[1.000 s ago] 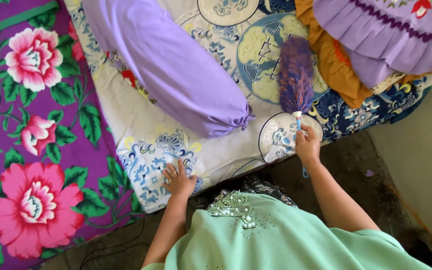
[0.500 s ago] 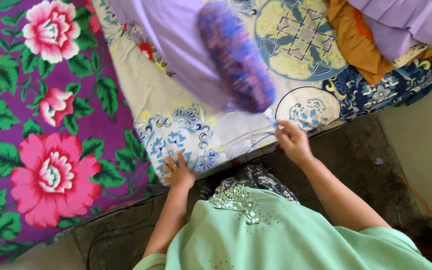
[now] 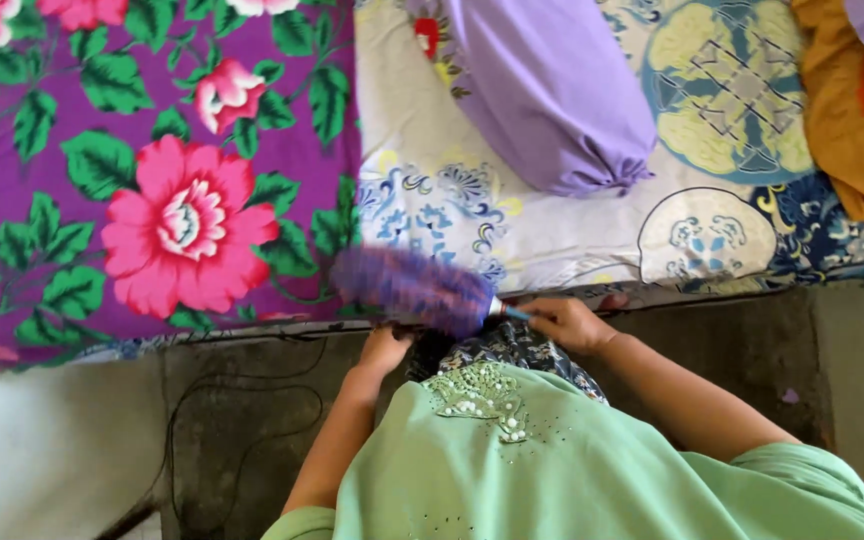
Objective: The person cleans the bed surface with a duster, moves pillows, and meticulously smooths out a purple floral bedsheet.
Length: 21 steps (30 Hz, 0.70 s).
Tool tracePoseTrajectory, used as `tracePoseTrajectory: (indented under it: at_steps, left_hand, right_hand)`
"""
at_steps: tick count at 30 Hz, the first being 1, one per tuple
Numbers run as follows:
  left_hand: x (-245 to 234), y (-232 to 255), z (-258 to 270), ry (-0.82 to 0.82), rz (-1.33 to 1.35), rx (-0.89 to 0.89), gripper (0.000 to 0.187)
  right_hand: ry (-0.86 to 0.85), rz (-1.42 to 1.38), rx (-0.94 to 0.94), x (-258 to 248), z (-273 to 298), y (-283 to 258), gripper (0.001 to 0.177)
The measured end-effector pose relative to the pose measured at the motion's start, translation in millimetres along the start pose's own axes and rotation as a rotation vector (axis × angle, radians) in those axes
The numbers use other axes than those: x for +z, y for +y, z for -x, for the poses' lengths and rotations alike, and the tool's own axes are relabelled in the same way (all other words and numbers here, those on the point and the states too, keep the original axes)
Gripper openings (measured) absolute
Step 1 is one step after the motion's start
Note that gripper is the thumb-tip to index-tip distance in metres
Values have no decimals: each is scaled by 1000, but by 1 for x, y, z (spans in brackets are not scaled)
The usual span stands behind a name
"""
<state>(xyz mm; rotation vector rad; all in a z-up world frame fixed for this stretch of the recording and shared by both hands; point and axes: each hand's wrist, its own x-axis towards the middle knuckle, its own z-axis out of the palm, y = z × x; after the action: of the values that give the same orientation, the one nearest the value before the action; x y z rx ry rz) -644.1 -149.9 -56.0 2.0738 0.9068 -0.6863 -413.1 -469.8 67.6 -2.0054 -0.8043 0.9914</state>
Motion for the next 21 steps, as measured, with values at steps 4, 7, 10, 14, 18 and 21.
tracePoseTrajectory:
  at_steps: [4,7,10,14,18,21]
  left_hand:
    - [-6,-9,1,185,136,-47,70]
    - [-25,15,3,268,150,-104,65]
    - [-40,40,-2,279,131,-153,59]
    - [-55,56,-27,395,-18,-118,52]
    - [-54,59,-63,664,-167,-111,54]
    - [-48,48,-90,839,-273,-159,58]
  right_hand:
    - [162,-21,-8,-4,-45,16,36]
    - [135,76,112,-4,-66,28,35]
    - [26,147,144,-18,-64,20,33]
    - [-24,-139,94,-45,-63,14,34]
    - [130,-275,121,-68,-71,0,30]
    - [252,-222,67,-86,-93,4,29]
